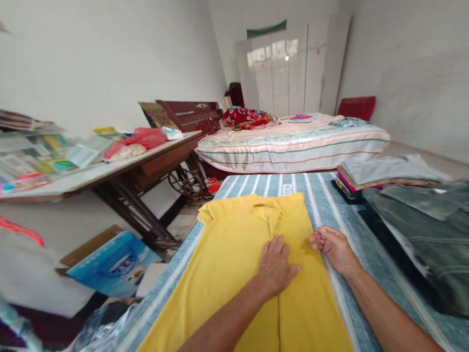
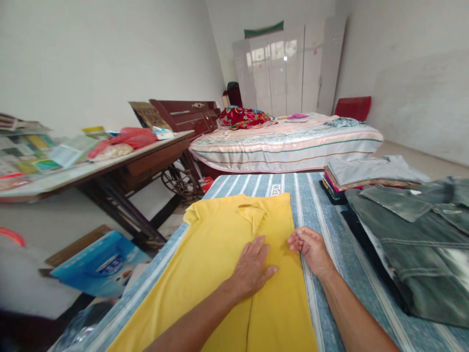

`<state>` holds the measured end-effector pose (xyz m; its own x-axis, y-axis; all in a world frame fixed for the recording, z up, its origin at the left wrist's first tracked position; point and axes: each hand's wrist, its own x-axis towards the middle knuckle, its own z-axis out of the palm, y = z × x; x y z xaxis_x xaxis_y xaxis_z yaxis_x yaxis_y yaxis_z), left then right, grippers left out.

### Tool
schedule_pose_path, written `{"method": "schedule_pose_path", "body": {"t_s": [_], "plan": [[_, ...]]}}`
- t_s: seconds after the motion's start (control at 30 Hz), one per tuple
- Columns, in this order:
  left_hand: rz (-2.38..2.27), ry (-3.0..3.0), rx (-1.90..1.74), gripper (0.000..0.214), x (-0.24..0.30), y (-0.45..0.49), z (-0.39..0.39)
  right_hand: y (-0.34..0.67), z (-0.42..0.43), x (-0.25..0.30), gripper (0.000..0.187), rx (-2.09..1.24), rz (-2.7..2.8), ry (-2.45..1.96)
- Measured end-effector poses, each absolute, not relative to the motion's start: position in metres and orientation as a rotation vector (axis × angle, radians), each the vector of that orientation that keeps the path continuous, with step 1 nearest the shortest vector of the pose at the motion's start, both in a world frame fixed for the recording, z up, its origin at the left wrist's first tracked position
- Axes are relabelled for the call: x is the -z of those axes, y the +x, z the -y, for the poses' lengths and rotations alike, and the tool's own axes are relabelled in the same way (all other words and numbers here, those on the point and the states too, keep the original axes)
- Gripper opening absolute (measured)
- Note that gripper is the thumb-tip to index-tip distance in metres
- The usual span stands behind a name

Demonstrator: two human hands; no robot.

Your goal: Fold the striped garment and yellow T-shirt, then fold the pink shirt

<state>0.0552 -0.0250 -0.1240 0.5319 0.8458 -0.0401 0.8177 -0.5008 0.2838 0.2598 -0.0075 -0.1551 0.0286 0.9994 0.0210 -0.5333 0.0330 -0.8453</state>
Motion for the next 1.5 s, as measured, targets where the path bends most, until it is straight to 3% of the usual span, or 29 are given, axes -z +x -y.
{"method": "schedule_pose_path", "body": {"t_s": [0.77, 1.17, 1.5], "plan": [[-1.432, 2.487, -0.242, 0.062, 0.134, 0.046, 0.028, 0.260, 0.011, 0.156, 0.023, -1.376, 0.826, -0.785], [-1.431, 1.795, -0.893, 0.022, 0.126, 0.033, -0.009, 0.259, 0.012, 0.156, 0.023, -1.388, 0.894, -0.815], [-1.495, 1.250, -0.996, 0.010, 0.120, 0.028, -0.037, 0.256, 0.013, 0.155, 0.026, -1.345, 0.980, -0.897]]}}
